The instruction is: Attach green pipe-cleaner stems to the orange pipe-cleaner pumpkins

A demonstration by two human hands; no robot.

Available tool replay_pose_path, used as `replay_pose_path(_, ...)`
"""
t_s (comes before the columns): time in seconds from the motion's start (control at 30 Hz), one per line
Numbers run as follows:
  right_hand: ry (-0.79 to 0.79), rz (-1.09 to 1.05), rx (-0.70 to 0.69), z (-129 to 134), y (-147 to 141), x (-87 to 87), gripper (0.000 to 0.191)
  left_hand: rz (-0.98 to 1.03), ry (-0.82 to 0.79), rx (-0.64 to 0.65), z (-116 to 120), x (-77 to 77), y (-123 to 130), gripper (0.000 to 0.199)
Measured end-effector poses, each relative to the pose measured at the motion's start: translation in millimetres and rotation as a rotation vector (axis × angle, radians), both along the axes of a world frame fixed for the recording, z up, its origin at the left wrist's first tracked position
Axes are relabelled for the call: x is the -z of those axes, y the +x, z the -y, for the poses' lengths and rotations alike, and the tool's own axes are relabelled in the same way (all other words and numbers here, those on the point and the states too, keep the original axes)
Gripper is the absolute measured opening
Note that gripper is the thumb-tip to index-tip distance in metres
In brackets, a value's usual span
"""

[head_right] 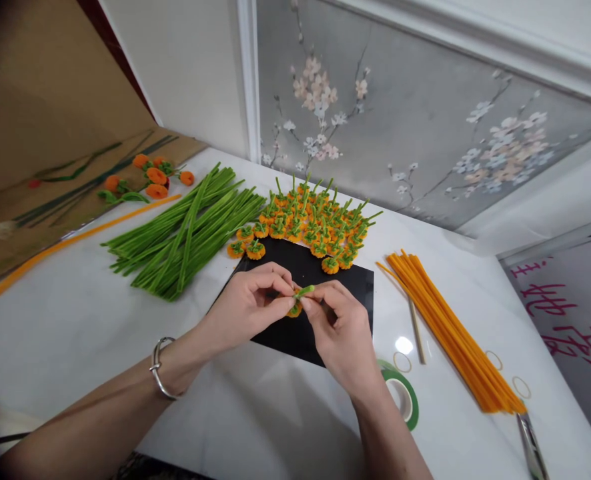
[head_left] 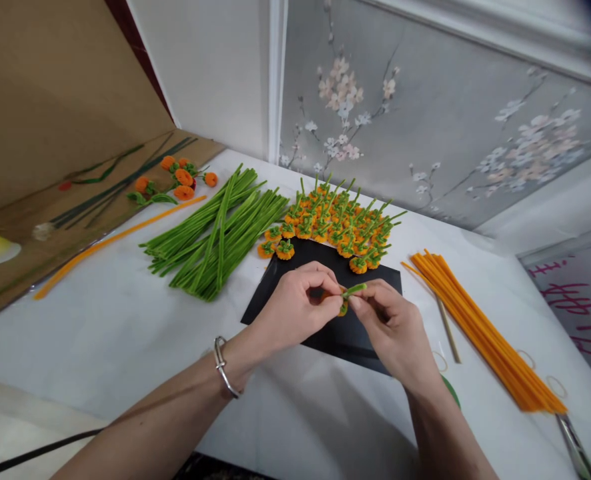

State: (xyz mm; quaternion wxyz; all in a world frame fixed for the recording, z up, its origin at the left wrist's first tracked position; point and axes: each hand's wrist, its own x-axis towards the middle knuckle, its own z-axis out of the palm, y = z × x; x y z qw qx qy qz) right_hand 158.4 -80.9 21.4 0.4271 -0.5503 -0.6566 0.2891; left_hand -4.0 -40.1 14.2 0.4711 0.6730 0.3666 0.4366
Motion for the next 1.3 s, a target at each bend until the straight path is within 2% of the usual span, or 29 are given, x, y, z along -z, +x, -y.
replay_pose_path(0.3,0.003,0.001,-0.023,0,0,-1.9,0.015,-0.075,0.134,-0.065,4,0.0,3,0.015)
replay_pose_path(0.43,-0.074,-0.001,-0.025,1,0,-1.6,0.019,-0.111,0.294,-0.097,6,-0.7,4,0.017)
replay_pose_path(0.67,-0.145,-0.116,-0.014,3,-7,-2.2,0.022,-0.206,0.687,-0.218,5,6.3,5,0.018)
replay_pose_path(0.77,-0.137,-0.150,0.062,3,-11,-3.1,0.026,-0.257,0.776,-0.209,6,11.5,6,0.015)
replay_pose_path(0.83,-0.101,-0.117,0.129,4,-12,-2.9,0.029,-0.267,0.782,-0.193,7,12.7,6,0.015)
replay_pose_path(0.93,-0.050,-0.073,0.146,5,-10,-2.7,0.028,-0.196,0.700,-0.164,10,7.8,5,0.023)
replay_pose_path(1.0,-0.023,-0.060,0.139,5,-7,-3.3,0.025,-0.101,0.571,-0.118,10,0.2,1,0.034)
replay_pose_path(1.07,-0.004,-0.045,0.135,6,-5,-4.4,0.023,-0.016,0.350,-0.050,8,-8.2,-4,0.045)
replay_pose_path(1.17,0.032,-0.009,0.115,6,-2,-6.0,0.020,0.167,0.028,0.061,3,-16.9,-10,0.037)
replay_pose_path(1.23,0.074,0.027,0.095,6,-1,-6.5,0.017,0.203,-0.169,0.130,0,-18.4,-11,0.030)
replay_pose_path(1.3,0.119,0.081,0.073,6,-1,-6.6,0.014,0.196,-0.361,0.193,-3,-17.4,-10,0.031)
